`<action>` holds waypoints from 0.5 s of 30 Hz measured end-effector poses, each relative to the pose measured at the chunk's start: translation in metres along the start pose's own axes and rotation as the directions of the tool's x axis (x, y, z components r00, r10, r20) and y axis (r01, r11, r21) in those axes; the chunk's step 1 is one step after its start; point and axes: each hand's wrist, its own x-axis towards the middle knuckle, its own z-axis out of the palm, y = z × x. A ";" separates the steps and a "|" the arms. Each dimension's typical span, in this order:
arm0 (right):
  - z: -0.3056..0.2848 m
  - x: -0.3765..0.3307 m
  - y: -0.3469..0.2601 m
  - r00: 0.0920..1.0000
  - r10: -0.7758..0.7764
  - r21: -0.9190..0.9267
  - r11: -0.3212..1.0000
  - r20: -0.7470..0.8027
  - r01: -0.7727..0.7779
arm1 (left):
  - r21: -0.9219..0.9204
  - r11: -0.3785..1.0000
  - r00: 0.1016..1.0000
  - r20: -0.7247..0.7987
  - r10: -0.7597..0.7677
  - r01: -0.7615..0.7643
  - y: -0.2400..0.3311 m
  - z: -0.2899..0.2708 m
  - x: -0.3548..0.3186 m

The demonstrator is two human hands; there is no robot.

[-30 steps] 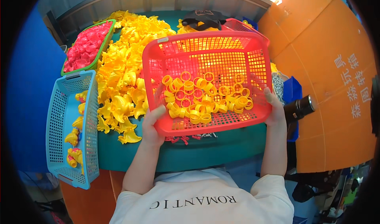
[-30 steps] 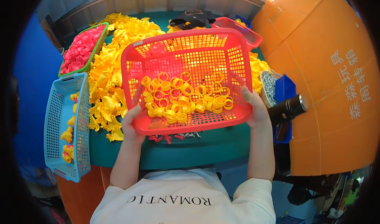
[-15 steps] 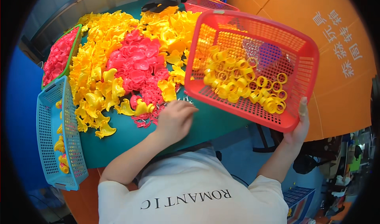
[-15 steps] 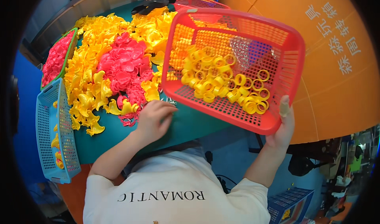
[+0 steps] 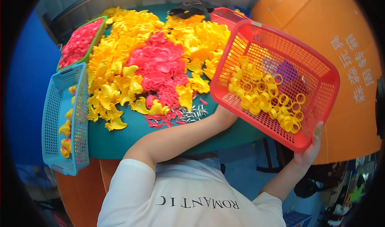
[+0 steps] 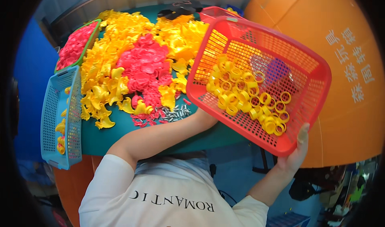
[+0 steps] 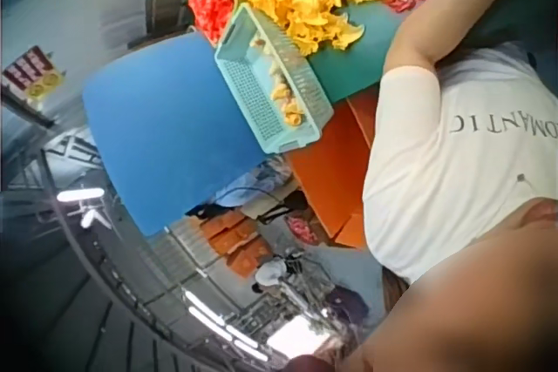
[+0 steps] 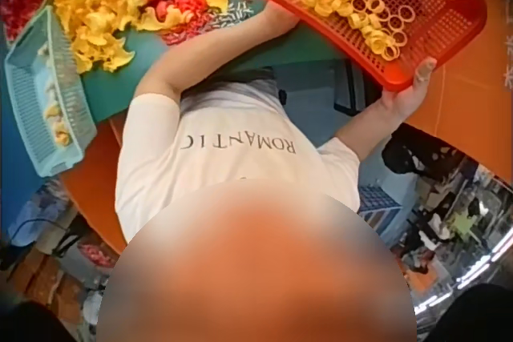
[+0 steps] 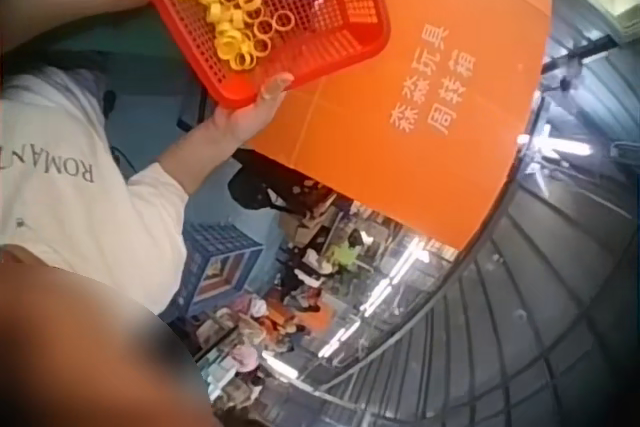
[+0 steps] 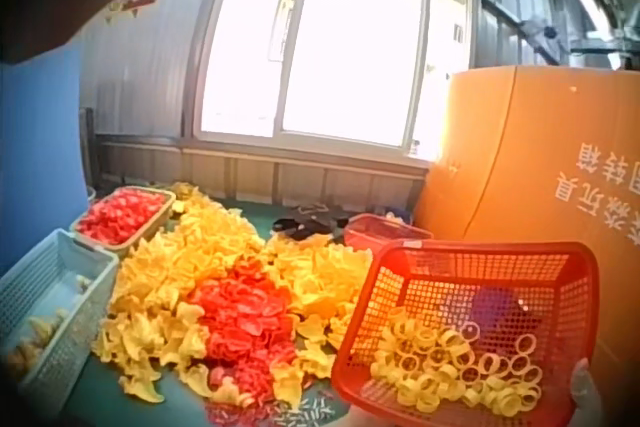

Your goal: Assembling yellow toy ducks with pink wings and adding keychain loops.

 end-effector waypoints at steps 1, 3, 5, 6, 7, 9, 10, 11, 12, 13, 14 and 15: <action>0.003 0.001 0.001 1.000 -0.001 0.006 1.000 0.001 0.001 | 0.041 0.999 0.999 0.042 -0.001 -0.001 -0.005 0.000 -0.004; -0.003 0.001 0.003 1.000 0.007 0.012 1.000 0.012 -0.007 | -0.143 0.985 0.993 0.073 -0.091 0.101 -0.007 -0.003 -0.008; -0.001 0.005 0.007 1.000 0.014 0.016 1.000 0.014 -0.014 | 0.039 0.999 0.996 0.093 -0.014 0.011 -0.010 -0.014 -0.011; 0.001 0.007 0.008 1.000 0.006 0.006 1.000 0.014 -0.006 | 0.203 0.975 0.989 0.136 0.062 -0.089 -0.009 -0.022 -0.011; 0.003 0.008 0.009 1.000 -0.001 -0.006 1.000 0.012 0.001 | 0.211 0.974 0.989 0.136 0.057 -0.086 -0.008 -0.026 -0.014; 0.005 0.012 0.012 1.000 0.013 -0.010 1.000 0.008 -0.013 | 0.631 0.731 0.947 0.315 0.062 -0.258 -0.003 -0.035 -0.020; 0.006 0.013 0.014 1.000 0.023 -0.021 1.000 -0.004 -0.023 | 0.636 0.728 0.947 0.316 0.056 -0.255 0.000 -0.040 -0.025; 0.006 0.015 0.014 1.000 0.027 -0.018 0.999 -0.003 -0.027 | 0.661 0.705 0.930 0.367 -0.004 -0.258 0.007 -0.050 -0.027; 0.008 0.017 0.016 1.000 0.017 -0.047 0.999 -0.003 -0.017 | 0.685 0.680 0.908 0.414 -0.067 -0.262 0.010 -0.059 -0.030; 0.010 0.019 0.018 1.000 0.006 -0.078 0.997 -0.005 -0.006 | 0.685 0.679 0.907 0.416 -0.070 -0.262 0.011 -0.066 -0.031; 0.009 0.020 0.019 1.000 0.009 -0.081 0.997 -0.013 -0.010 | 0.691 0.679 0.921 0.386 -0.056 -0.249 0.013 -0.071 -0.032; 0.009 0.021 0.019 1.000 0.003 -0.118 0.993 -0.010 -0.004 | 0.694 0.681 0.934 0.356 -0.039 -0.236 0.015 -0.076 -0.034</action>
